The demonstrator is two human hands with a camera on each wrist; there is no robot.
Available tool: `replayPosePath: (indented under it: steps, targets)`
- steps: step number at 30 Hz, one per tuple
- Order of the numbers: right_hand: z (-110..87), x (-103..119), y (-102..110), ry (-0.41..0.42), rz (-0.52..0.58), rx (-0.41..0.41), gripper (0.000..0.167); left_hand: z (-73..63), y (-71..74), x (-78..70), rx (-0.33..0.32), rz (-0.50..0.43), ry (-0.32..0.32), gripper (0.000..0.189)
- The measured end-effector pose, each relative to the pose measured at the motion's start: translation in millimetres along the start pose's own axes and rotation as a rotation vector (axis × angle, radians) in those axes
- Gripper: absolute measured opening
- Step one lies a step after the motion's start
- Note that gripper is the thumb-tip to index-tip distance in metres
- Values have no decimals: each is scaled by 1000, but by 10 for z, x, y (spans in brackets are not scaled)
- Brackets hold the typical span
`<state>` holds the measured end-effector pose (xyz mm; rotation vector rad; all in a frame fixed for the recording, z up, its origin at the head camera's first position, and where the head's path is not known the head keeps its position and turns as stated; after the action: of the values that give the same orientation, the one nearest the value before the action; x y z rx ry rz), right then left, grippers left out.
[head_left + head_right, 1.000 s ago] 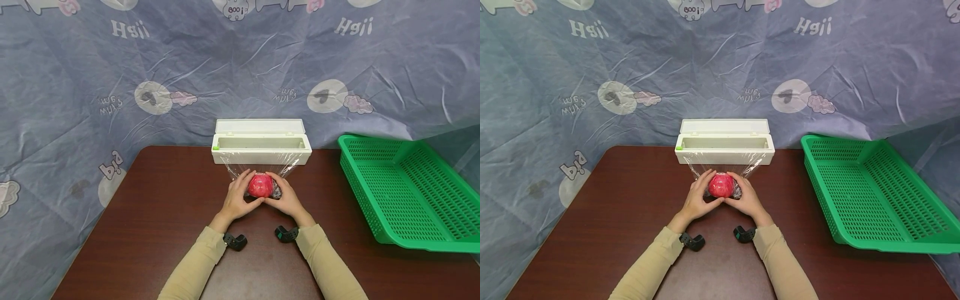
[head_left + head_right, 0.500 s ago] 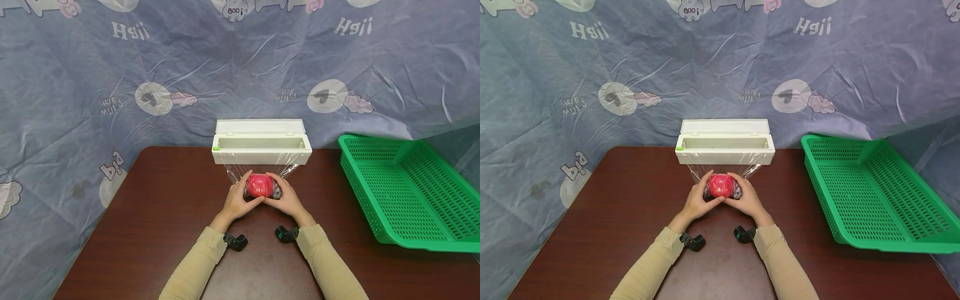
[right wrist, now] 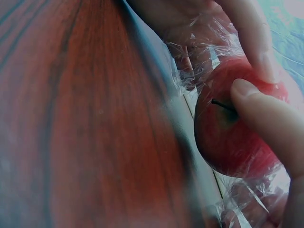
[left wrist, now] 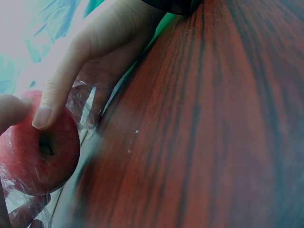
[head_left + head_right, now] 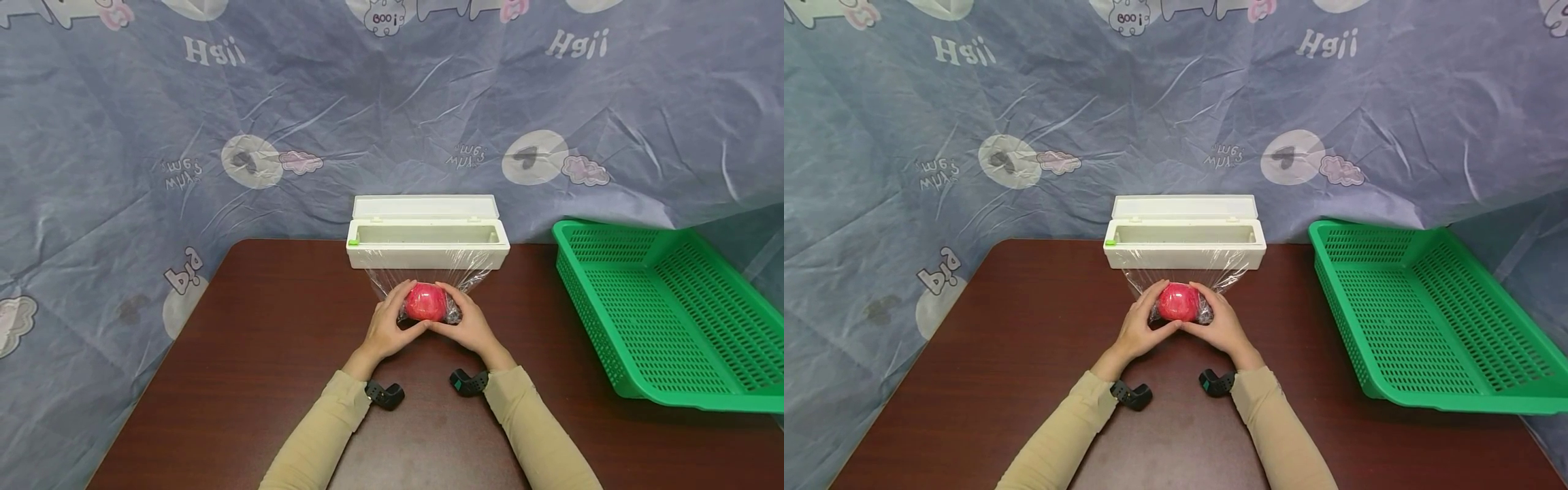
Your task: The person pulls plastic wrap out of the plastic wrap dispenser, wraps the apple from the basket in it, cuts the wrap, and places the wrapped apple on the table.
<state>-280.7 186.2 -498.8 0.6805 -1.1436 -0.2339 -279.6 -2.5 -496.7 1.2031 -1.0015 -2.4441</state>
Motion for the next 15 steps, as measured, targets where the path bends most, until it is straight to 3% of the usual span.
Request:
replayPosePath:
  steps: [15]
  targets:
    - [-12,-8,4,-18,17,13,82,12,8,11,9,-14,19,70]
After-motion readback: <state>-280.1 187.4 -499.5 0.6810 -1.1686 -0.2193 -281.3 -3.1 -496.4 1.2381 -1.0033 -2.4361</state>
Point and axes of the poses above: each hand's wrist, its own z-axis towards the middle knuckle, its own y-axis out of the back of the hand, x = y × z, the point moved 3 cm from there along z, towards the middle knuckle, and after that the axes turned 11 degrees about x, right-handed, at the moved point
